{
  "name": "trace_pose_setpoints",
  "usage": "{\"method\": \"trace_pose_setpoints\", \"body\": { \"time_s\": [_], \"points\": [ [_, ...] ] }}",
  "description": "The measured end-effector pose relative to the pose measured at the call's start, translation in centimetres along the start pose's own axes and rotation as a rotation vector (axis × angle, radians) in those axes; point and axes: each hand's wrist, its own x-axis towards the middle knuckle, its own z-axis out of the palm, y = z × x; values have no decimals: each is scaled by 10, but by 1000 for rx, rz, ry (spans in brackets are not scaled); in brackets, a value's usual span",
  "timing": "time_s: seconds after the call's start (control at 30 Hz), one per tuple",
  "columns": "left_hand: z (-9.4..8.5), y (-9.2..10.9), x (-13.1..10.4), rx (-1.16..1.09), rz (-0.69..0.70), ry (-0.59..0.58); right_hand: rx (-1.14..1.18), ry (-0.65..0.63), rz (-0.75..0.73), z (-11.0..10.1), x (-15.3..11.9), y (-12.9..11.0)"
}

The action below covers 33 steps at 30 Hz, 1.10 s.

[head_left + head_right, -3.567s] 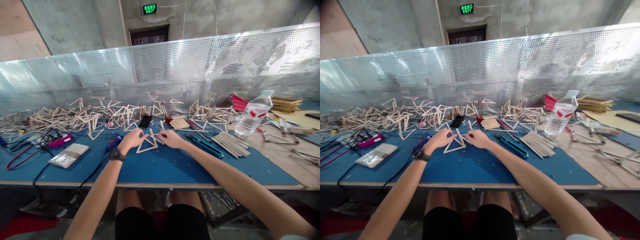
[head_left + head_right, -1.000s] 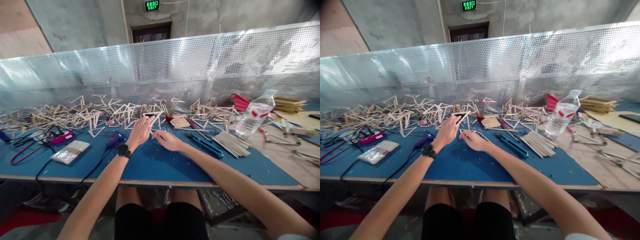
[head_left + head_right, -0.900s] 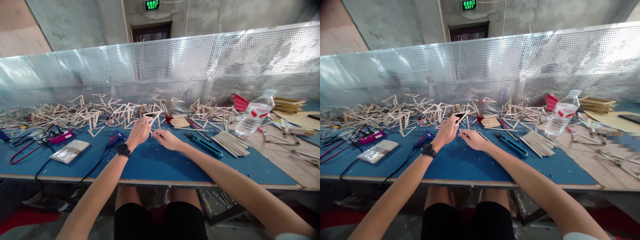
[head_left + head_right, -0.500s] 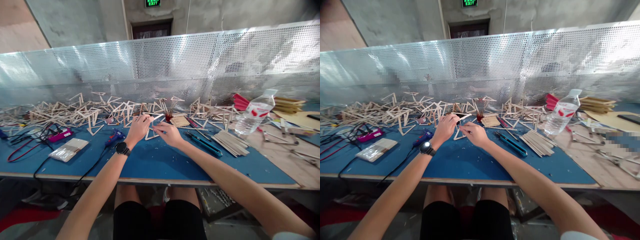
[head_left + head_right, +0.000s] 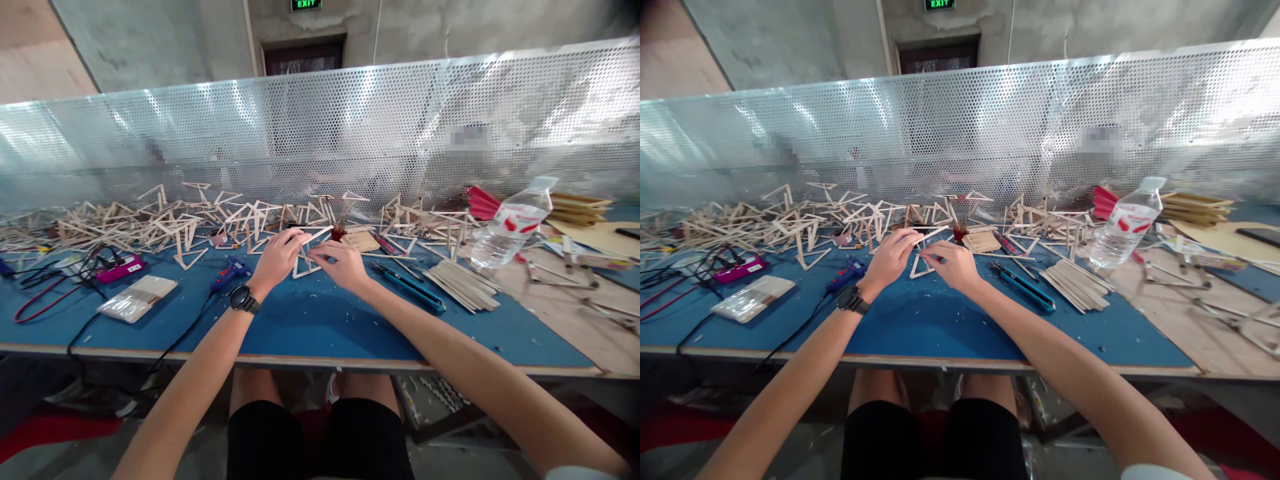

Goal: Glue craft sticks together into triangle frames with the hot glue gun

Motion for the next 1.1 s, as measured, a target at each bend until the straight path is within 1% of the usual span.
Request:
{"method": "trace_pose_setpoints", "body": {
  "time_s": [0.1,0.27,0.47,0.57,0.73,0.93,1.03,1.1],
  "points": [
    [0,0,-1,-5,2,-19,-28,2,-24,-3,1,-1],
    [1,-1,-1,5,5,-18,-126,23,-131,-9,2,-8],
    [0,0,0,-27,1,3,-281,-9,-258,-12,6,-10],
    [-1,1,0,-46,-4,7,-346,25,-306,-12,7,-9],
    [-1,-1,-1,-97,-12,8,-427,133,-280,-11,8,-9],
    [-1,-3,-1,-165,-13,-11,-457,163,-250,-9,8,-2],
    [-5,-4,-3,-200,-77,23,-482,158,-246,-9,7,1],
    [-9,-8,-6,-202,-145,-5,-494,169,-242,-9,7,2]
  ]
}}
